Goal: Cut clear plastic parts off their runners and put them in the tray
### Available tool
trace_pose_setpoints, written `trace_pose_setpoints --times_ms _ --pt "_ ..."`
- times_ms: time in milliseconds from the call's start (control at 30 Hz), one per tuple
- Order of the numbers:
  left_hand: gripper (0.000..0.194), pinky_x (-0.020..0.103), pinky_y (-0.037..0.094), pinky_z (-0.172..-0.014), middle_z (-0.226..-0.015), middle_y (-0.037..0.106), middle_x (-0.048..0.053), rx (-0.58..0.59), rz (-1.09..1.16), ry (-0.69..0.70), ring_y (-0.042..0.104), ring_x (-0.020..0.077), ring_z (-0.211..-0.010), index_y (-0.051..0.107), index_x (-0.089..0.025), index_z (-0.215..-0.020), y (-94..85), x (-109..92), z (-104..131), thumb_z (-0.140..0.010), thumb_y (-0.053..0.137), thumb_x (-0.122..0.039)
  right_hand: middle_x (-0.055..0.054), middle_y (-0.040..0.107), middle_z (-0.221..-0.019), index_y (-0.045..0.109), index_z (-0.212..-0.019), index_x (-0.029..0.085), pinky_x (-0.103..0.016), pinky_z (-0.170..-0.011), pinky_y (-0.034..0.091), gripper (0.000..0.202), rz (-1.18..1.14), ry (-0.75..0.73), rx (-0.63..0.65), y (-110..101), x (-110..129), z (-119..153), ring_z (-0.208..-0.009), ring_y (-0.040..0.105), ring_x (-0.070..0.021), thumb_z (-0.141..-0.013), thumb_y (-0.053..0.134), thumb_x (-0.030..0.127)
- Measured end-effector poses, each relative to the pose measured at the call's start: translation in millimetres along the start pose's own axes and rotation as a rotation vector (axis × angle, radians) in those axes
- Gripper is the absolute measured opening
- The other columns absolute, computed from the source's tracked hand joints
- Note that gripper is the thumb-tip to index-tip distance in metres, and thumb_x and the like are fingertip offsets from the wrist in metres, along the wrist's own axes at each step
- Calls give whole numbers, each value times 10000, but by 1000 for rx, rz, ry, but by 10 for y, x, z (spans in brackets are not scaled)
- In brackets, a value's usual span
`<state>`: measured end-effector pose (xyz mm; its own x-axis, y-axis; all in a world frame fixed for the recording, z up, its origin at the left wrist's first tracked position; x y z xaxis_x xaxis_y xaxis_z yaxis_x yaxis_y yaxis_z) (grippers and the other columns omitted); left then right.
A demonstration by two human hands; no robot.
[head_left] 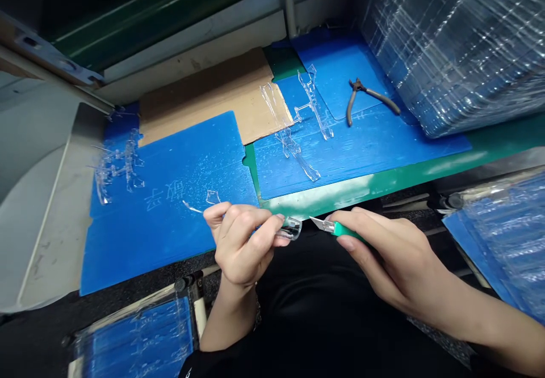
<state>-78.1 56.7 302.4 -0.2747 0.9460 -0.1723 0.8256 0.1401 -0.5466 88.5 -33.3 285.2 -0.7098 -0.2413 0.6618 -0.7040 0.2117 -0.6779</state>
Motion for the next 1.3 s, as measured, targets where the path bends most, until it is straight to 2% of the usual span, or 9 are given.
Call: trace_pose_setpoints --times_ms 200,433,667,800,933,1000,1133,1233,1300 --pt "207 412 369 -835 -755 713 -6 17 -17 13 632 138 -668 708 -188 -943 10 -34 10 -1092 672 -327 -40 783 -1101 587 -1324 221 -314 -640 447 189 52 -35 18 24 62 6 -874 767 -163 -1164 488 223" --pt "251 409 372 -832 -761 720 -9 34 -3 8 636 131 -663 708 -199 -959 11 -47 3 -1124 611 -361 -47 786 -1147 586 -1316 229 -314 -653 447 179 40 -26 39 52 48 54 -864 760 -157 -1164 493 234" --pt "291 405 371 -790 -728 716 -17 59 60 -80 636 131 -642 694 -219 -952 43 -18 11 -1135 577 -413 -30 762 -1029 582 -1334 231 -329 -622 428 200 35 -23 40 58 22 87 -805 740 -159 -1143 523 217" --pt "298 403 370 -773 -704 703 -29 91 73 -92 617 127 -614 679 -226 -929 55 -23 4 -1132 580 -421 -47 769 -1044 580 -1356 234 -332 -590 413 224 89 -42 20 58 9 85 -776 728 -169 -1139 528 221" --pt "310 415 368 -793 -691 684 -30 146 168 -101 612 129 -614 682 -222 -944 53 -71 -8 -1134 565 -438 -32 741 -940 615 -1323 213 -325 -613 456 202 140 -10 -27 35 -124 34 -706 701 -172 -1133 545 218" --pt "286 413 368 -793 -692 667 -32 195 202 -79 602 134 -617 684 -230 -966 76 -125 -17 -1134 569 -432 -47 761 -996 628 -1304 207 -322 -682 502 190 124 32 -67 -16 -228 7 -782 736 -188 -1129 555 205" --pt "390 408 346 -722 -660 585 -11 412 267 35 509 156 -596 634 -205 -867 347 -356 -10 -1145 487 -436 -48 786 -1058 645 -1240 220 -303 -781 553 143 -32 87 -139 -139 -374 -34 -877 756 -186 -1122 567 196" --pt "517 403 314 -658 -619 510 3 557 295 212 466 183 -599 559 -209 -707 661 -678 47 -1100 476 -535 -23 795 -1042 678 -1193 234 -278 -776 570 120 -189 177 -140 -117 -496 -57 -844 753 -169 -1074 670 223" --pt "481 403 346 -662 -640 544 19 619 345 333 505 203 -629 578 -208 -700 845 -942 118 -1048 527 -535 -24 808 -1126 701 -1247 238 -274 -829 581 214 -289 249 -110 -24 -565 -39 -913 770 -175 -1035 734 236"
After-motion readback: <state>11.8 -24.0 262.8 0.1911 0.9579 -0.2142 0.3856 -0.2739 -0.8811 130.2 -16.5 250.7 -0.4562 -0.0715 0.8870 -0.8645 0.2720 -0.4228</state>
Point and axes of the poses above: each hand's wrist, its own z-axis away from the middle knuckle, its own y-axis out of the palm, x = y × z, the point moved 9 cm from there along -z, towards the middle knuckle
